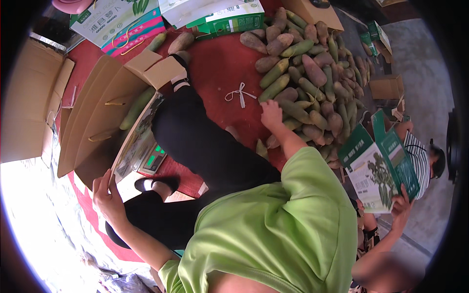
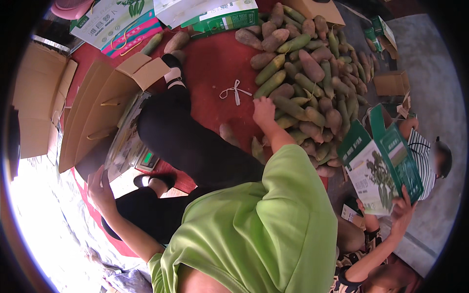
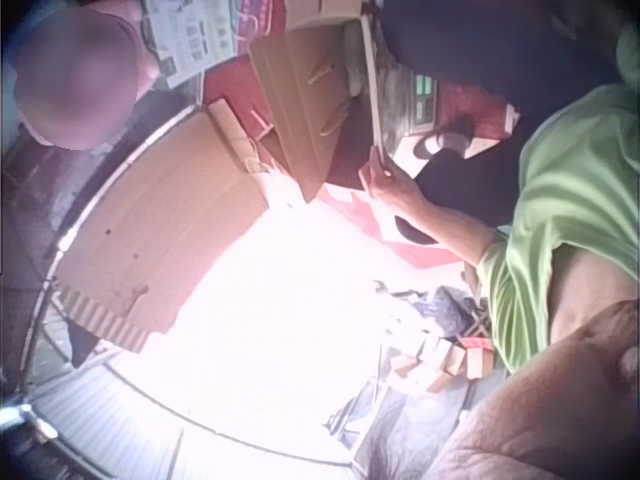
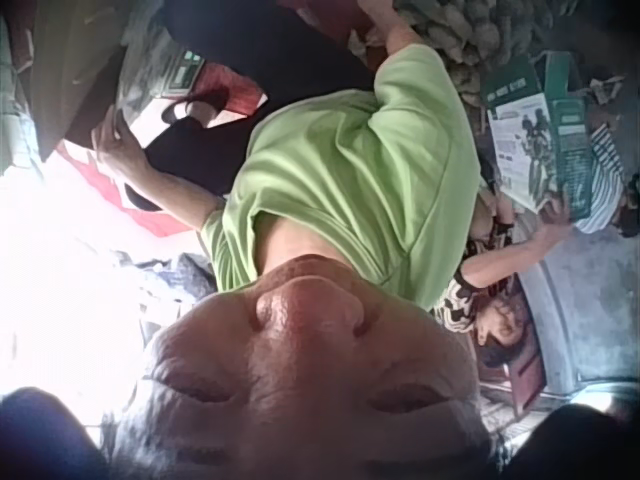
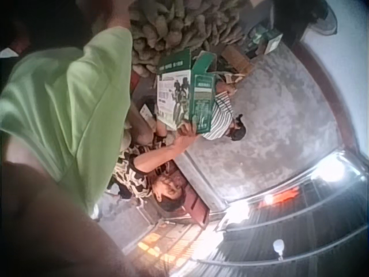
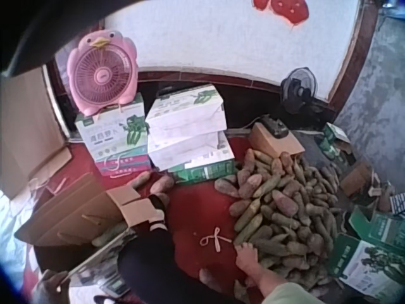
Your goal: Packing green radishes into cardboard boxes and weighing them on a scale.
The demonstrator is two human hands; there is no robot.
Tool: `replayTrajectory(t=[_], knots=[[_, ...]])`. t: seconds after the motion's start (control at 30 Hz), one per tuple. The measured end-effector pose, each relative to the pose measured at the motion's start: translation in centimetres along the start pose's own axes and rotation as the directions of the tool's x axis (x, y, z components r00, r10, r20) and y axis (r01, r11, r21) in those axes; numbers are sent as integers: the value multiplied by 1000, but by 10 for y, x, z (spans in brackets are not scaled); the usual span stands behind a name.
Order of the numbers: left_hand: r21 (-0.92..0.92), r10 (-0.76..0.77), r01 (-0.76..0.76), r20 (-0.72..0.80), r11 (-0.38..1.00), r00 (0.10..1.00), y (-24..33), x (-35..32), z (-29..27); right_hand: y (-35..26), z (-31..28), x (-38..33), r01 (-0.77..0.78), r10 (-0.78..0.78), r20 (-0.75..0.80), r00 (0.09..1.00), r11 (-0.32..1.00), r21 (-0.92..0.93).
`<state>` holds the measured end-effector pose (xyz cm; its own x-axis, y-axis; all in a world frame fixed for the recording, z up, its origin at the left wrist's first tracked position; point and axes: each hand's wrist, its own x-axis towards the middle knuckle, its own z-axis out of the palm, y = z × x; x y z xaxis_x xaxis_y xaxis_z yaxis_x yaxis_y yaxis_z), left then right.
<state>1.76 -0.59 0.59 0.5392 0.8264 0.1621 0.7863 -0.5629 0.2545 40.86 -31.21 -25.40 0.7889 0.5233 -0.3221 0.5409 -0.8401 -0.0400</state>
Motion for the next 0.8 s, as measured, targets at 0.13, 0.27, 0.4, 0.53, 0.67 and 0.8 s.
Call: replayTrajectory(t=[0.13, 0.27, 0.4, 0.53, 0.67, 0.8], knots=[[6, 28, -28, -11, 1000, 1000, 0, 0, 3, 34, -12, 15, -78, 60, -119, 991, 986, -148], [-6, -63, 64, 34, 998, 997, 3, 0, 0, 51, -20, 17, -102, 115, 29, 993, 956, -275], [7, -59, 59, 25, 998, 998, 3, 0, 3, 59, -10, 10, -87, 135, 134, 982, 945, -316], [-21, 5, -5, -13, 1000, 1000, -4, 1, 6, 58, -2, 11, 34, 19, 117, 993, 901, -433], [-33, -2, 2, -14, 999, 1000, -3, 1, 6, 55, -3, 9, 98, -34, 137, 990, 864, -494], [-62, -18, 18, -8, 998, 1000, 0, 2, 5, 52, -5, 9, 71, -18, 116, 993, 878, -472]])
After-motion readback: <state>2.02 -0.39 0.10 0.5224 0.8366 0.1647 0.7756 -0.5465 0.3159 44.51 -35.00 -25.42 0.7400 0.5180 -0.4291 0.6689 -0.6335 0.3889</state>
